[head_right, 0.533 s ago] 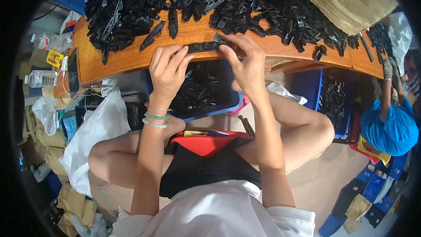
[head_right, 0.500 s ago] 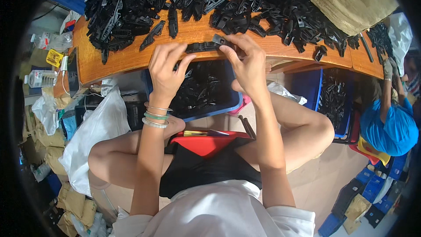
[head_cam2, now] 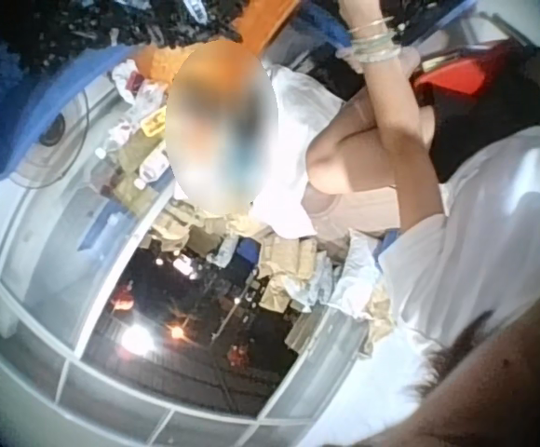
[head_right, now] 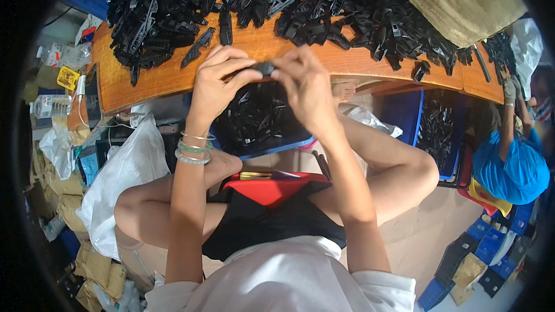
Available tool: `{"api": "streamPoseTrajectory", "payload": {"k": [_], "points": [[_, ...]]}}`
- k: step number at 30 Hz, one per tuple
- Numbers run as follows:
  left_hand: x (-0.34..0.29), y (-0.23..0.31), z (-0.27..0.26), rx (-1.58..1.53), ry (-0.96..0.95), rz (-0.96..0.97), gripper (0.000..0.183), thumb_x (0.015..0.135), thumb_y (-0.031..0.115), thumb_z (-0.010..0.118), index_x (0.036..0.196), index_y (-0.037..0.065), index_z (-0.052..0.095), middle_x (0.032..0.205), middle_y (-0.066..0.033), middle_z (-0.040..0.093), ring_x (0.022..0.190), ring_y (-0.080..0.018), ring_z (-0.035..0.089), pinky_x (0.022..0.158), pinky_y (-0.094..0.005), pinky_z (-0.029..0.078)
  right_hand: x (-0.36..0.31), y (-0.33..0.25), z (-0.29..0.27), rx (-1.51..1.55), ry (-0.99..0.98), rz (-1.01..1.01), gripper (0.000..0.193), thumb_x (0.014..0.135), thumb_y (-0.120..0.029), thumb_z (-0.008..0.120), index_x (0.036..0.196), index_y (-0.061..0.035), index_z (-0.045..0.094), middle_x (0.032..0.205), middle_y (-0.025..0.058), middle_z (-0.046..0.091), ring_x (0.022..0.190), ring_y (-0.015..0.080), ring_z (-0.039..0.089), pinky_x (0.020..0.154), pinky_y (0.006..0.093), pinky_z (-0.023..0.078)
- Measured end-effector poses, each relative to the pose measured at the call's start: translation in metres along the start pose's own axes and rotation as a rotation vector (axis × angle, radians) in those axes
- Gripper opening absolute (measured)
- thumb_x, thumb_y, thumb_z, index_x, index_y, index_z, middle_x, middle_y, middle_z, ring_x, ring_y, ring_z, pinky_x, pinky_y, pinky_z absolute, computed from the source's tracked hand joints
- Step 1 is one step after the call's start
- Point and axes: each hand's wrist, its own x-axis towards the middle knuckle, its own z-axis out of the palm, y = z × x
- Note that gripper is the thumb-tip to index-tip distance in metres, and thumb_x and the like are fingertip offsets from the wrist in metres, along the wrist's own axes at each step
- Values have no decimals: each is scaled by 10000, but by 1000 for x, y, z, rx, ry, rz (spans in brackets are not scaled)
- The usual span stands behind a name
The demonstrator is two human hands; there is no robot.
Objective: The person repeatedly picks up plastic components from the tabletop, connects them together by hand, and places the assembled parts into a blue container beneath the table.
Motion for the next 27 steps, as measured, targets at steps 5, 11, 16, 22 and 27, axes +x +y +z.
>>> {"api": "streamPoseTrajectory", "payload": {"k": [5, 11, 16, 22, 27], "points": [[13, -4, -7, 163, 301, -161, 185, 761, 62, 740, 928, -1, 692, 860, -66, 600, 675, -143, 539, 612, -268, 452, -3, 4, -3, -96, 124, -84, 356, 749, 115, 606, 1068, -32, 666, 1062, 144, 584, 903, 328, 594, 787, 383, 493], [30, -1, -1, 700, 153, -120, 232, 794, 178, 708, 912, -14, 652, 903, -113, 574, 899, -299, 579, 754, -392, 480, 36, 36, -26, -612, 223, -89, 276, 765, -17, 656, 1029, -87, 694, 1124, 90, 576, 1008, 275, 512, 836, 392, 403], [11, 0, -1, 461, 181, -194, 186, 771, 100, 709, 919, -5, 666, 901, -106, 597, 844, -268, 584, 727, -360, 475, 36, 35, -30, -538, 263, -170, 253, 748, -54, 699, 997, -94, 709, 1086, 77, 597, 1004, 259, 524, 851, 372, 392], [-9, 0, -6, 223, 141, -97, 216, 763, 35, 696, 978, 11, 683, 932, -102, 608, 906, -265, 554, 838, -341, 443, 21, 9, -14, 160, 336, 45, 206, 847, -10, 635, 1046, -45, 677, 984, 92, 640, 846, 187, 626, 728, 293, 488], [-2, -2, -9, 166, 16, -124, 238, 751, 36, 702, 988, 12, 684, 971, -98, 607, 947, -259, 548, 855, -334, 435, 20, -3, -5, 689, 14, 440, 262, 905, -17, 590, 1141, 95, 594, 902, 123, 679, 737, 138, 659, 663, 231, 533]]}}
